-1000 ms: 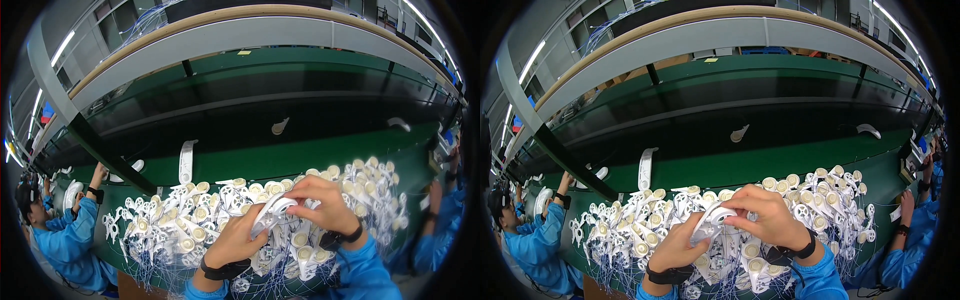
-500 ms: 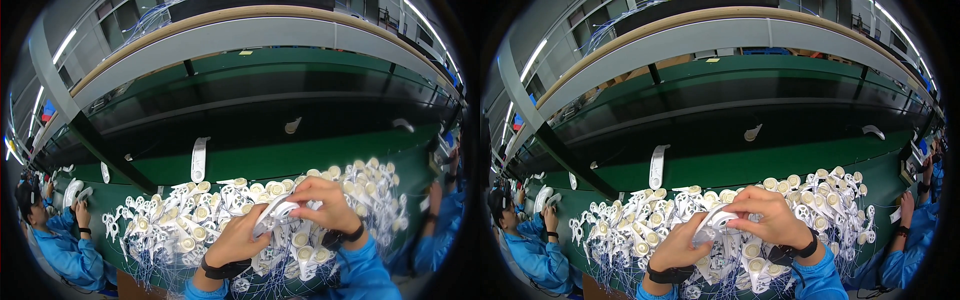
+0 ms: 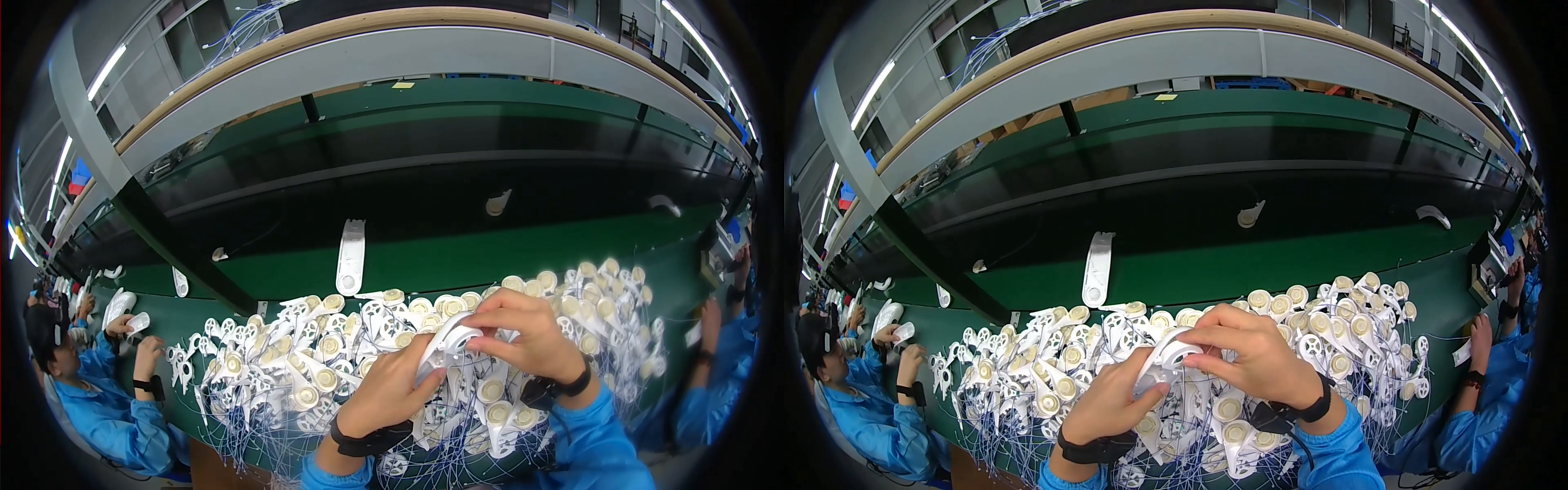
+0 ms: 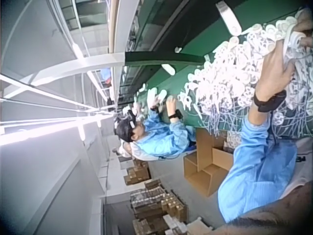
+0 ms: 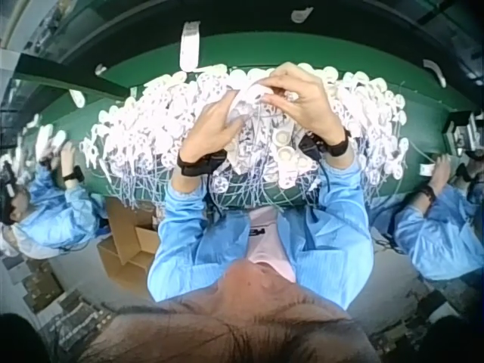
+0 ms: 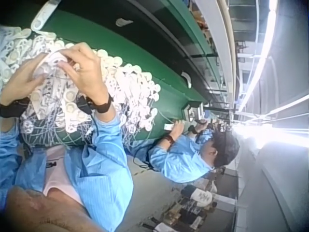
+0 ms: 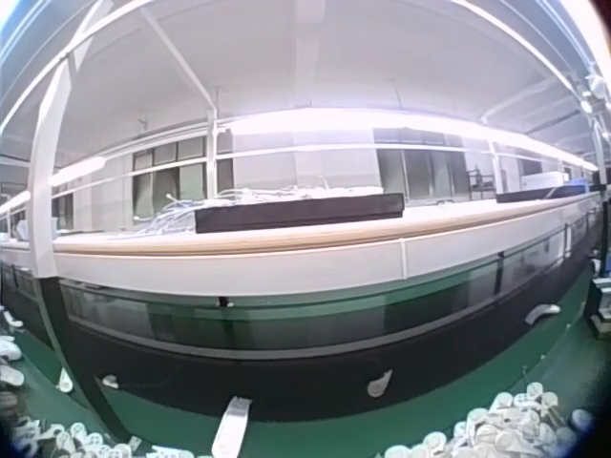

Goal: Assembling small white plastic parts with wires on a factory production line.

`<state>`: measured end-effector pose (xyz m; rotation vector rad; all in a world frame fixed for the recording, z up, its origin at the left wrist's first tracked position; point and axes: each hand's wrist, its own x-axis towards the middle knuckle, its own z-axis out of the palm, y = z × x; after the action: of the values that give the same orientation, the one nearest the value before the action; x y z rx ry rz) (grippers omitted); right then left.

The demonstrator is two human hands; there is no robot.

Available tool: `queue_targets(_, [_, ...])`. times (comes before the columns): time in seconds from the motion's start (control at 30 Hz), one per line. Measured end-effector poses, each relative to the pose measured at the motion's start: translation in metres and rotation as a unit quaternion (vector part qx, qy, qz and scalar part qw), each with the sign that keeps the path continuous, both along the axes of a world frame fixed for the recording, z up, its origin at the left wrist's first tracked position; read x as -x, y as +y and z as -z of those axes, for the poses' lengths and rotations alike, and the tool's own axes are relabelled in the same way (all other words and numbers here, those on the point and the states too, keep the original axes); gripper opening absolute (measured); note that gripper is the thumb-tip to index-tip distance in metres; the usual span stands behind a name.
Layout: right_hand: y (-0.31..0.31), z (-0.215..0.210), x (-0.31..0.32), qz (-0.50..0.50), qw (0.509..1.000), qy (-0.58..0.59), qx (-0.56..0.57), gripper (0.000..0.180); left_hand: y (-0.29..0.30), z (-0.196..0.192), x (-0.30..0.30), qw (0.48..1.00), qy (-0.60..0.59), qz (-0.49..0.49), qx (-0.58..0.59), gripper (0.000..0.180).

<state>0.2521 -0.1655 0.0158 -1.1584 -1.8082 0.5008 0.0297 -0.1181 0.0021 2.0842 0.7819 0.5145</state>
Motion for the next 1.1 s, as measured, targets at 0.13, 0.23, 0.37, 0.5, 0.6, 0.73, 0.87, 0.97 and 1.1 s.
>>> queue_targets(0.13, [0.003,0.005,-0.001,0.009,0.999,-0.025,-0.032,0.026,0.001,0.003,0.001,1.000,-0.005,-0.002,-0.011,0.040])
queue_targets(0.23, [0.004,0.007,-0.002,0.014,0.998,-0.038,-0.044,0.026,0.000,0.003,0.000,1.000,-0.002,-0.003,-0.022,0.039])
queue_targets(0.37, [0.004,0.004,0.000,0.034,0.996,-0.063,-0.058,0.026,0.000,0.004,0.001,0.999,-0.009,-0.011,-0.034,0.036])
queue_targets(0.5, [0.005,0.005,-0.001,0.033,0.996,-0.068,-0.051,0.033,-0.001,0.002,0.000,1.000,0.002,-0.015,-0.026,0.035])
queue_targets(0.6, [0.006,0.002,0.006,0.071,0.995,-0.051,-0.057,0.040,0.000,0.003,0.000,0.999,-0.018,-0.016,-0.039,0.035])
queue_targets(0.73, [0.008,0.010,0.004,0.025,1.000,-0.013,-0.006,0.043,-0.003,-0.003,-0.001,1.000,-0.003,0.012,-0.006,0.033])
queue_targets(0.87, [0.009,0.010,0.002,-0.038,0.993,0.007,0.109,0.032,-0.002,0.002,-0.001,1.000,-0.009,0.021,-0.019,0.033])
queue_targets(0.97, [0.009,0.009,0.002,-0.041,0.994,0.009,0.100,0.030,-0.003,0.002,-0.002,0.999,-0.008,0.015,-0.029,0.032])
queue_targets(1.1, [0.009,0.009,0.001,-0.038,0.994,0.017,0.097,0.029,-0.003,0.000,-0.001,1.000,-0.016,0.021,-0.017,0.033])
